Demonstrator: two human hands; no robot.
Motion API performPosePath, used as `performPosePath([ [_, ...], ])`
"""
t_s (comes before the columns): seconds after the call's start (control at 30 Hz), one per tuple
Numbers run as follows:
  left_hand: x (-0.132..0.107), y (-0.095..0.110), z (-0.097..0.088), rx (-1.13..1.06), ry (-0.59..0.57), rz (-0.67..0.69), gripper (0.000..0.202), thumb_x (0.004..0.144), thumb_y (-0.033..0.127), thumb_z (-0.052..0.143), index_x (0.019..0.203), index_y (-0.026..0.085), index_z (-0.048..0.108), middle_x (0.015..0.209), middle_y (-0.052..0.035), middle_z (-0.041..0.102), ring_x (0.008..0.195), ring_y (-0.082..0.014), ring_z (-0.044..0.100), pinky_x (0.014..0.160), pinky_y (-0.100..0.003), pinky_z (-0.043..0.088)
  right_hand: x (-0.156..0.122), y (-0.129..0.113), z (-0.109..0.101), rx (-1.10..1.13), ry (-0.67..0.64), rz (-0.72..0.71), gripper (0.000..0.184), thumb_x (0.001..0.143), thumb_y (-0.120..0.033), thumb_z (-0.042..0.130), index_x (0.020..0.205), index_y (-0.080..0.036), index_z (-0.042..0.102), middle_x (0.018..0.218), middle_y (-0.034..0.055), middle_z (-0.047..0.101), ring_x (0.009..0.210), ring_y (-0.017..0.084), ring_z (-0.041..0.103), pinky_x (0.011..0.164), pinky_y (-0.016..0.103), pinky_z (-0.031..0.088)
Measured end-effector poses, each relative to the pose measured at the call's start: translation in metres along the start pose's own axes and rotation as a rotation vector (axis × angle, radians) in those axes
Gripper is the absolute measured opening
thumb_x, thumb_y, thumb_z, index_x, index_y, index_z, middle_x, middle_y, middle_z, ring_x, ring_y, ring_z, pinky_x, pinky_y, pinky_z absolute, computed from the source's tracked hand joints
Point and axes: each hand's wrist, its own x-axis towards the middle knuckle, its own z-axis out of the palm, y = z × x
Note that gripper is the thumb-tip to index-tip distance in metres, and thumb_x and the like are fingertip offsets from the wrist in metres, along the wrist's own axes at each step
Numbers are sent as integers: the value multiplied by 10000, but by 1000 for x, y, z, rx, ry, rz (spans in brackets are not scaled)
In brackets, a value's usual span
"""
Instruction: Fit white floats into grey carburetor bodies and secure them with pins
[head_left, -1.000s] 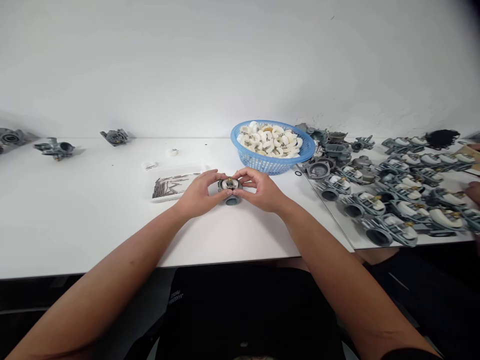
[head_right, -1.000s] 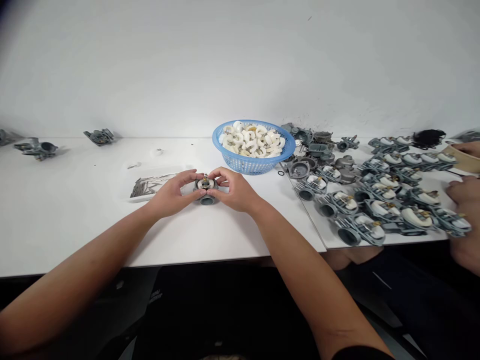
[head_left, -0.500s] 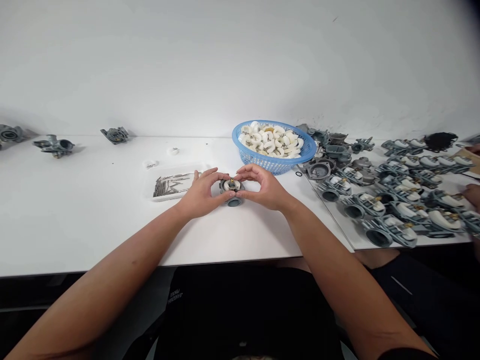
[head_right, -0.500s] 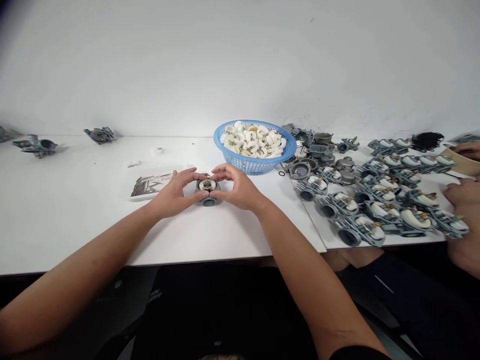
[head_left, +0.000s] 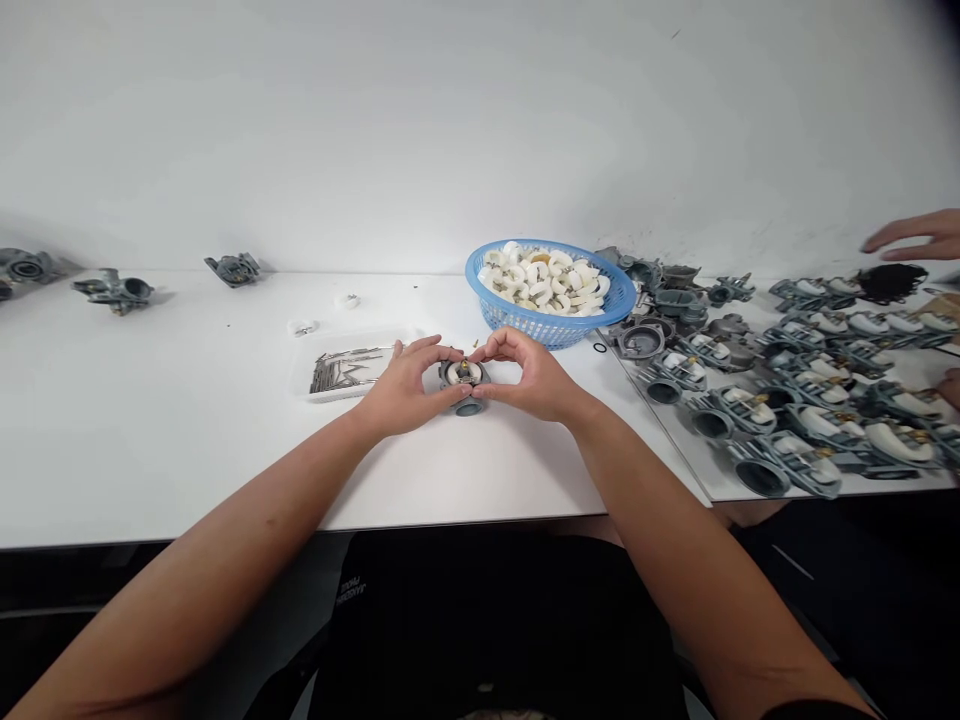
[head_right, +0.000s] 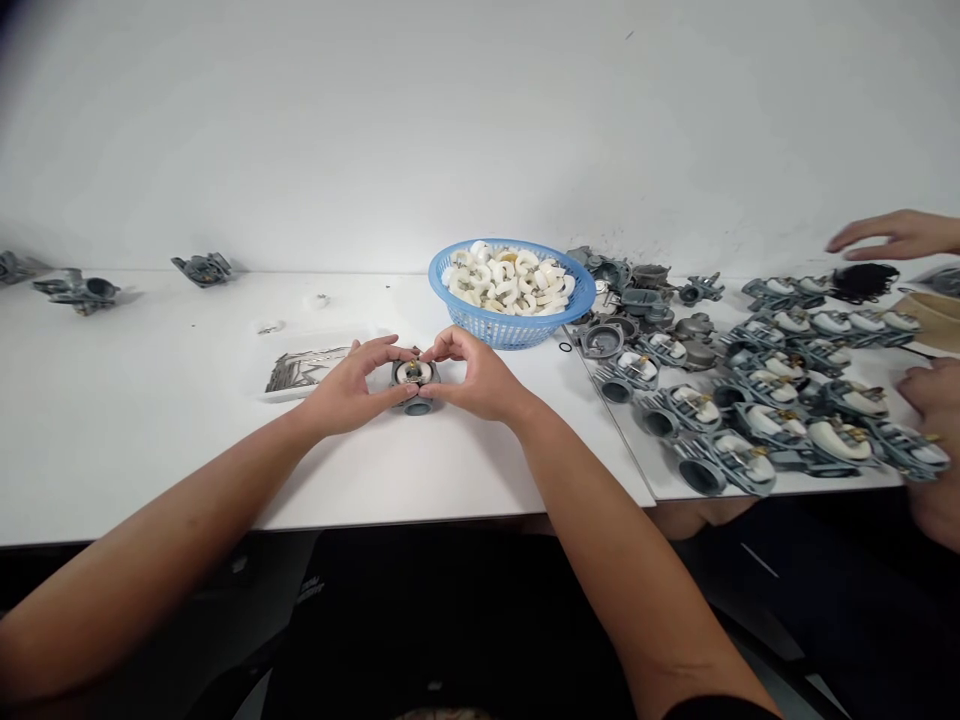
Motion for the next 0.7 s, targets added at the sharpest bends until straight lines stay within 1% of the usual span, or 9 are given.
performPosePath([
  [0.13,2,-1,2,19,12,14,438,869,570,618,1206,290,630,1345,-39,653,1519,-302,300,1260,-621,-15,0,1,0,-32,9,-13,402,747,-365,836,1026,-221,585,1129,46,680,1148,244,627,1112,503,431],
  [0.27,3,-1,2,13,-1,4,418,882,547,599,1208,285,619,1353,-39,642,1506,-291,323,1260,-619,-19,-1,-1,-1,-65,-22,-24,360,778,-326,800,1062,-224,604,1140,43,661,1151,234,615,1120,493,418],
  [0.4,3,-1,2,14,-13,-9,432,868,544,606,1207,277,608,1361,-48,632,1502,-299,328,1265,-613,-3,-2,-2,-2,-120,-44,-7,395,784,-353,789,1113,-236,604,1167,44,639,1180,250,592,1117,515,409],
  [0.47,3,-1,2,20,-8,-10,441,867,554,601,1210,275,604,1378,-56,617,1495,-308,339,1266,-613,18,-2,0,-3,-132,-41,-23,419,785,-379,791,1133,-243,601,1189,47,636,1196,259,583,1119,515,403],
  [0.53,3,-1,2,34,0,2,442,874,565,588,1206,273,603,1378,-60,612,1480,-317,362,1264,-621,41,-1,0,-2,-114,2,-64,397,800,-395,781,1121,-241,604,1198,54,640,1200,259,583,1114,493,406],
  [0.6,4,0,2,50,8,21,431,888,560,573,1202,267,603,1351,-59,625,1444,-323,408,1257,-635,73,0,-6,0,-68,97,-124,323,828,-389,758,1070,-240,605,1175,57,650,1181,252,595,1098,465,417],
  [0.67,4,1,1,58,15,36,409,900,542,563,1191,257,606,1308,-60,645,1383,-323,472,1247,-648,114,5,-21,4,-45,184,-203,237,856,-361,732,1011,-243,598,1116,49,660,1139,243,611,1073,442,433],
  [0.7,4,2,2,58,21,45,391,905,529,560,1175,251,615,1280,-61,656,1343,-323,505,1241,-650,148,9,-32,7,-59,205,-244,199,868,-342,718,990,-244,597,1088,45,660,1114,238,617,1057,430,443],
])
